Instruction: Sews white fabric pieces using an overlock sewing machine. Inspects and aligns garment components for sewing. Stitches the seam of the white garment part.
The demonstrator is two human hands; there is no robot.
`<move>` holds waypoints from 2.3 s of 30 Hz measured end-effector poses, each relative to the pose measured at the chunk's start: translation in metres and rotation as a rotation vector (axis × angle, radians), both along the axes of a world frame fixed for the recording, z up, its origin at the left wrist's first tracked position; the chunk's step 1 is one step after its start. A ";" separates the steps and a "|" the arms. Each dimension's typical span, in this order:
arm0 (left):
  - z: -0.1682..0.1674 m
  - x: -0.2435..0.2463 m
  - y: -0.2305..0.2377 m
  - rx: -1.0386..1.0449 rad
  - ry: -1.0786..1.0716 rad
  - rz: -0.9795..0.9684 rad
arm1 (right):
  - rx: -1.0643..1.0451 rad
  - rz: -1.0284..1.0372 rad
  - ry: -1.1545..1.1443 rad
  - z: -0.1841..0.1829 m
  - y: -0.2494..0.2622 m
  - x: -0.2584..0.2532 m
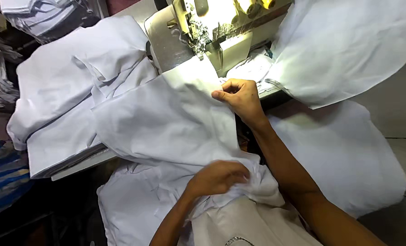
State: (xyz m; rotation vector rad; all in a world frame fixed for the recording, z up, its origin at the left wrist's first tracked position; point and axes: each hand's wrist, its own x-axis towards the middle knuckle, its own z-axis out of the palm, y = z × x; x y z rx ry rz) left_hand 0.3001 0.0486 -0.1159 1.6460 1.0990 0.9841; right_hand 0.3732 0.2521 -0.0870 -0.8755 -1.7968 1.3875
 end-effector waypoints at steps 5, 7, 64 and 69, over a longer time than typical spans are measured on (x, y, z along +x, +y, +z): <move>0.028 -0.148 -0.051 0.091 0.648 1.383 | -0.018 -0.076 -0.044 -0.003 0.011 -0.012; 0.024 -0.188 -0.061 -0.009 0.723 1.633 | -0.016 -0.072 -0.027 -0.004 0.009 -0.012; 0.031 -0.186 -0.079 0.008 -0.432 1.521 | -0.034 0.029 0.073 -0.010 -0.021 0.015; 0.036 -0.186 -0.082 0.023 -0.456 1.343 | 0.007 0.030 0.078 -0.017 -0.018 0.013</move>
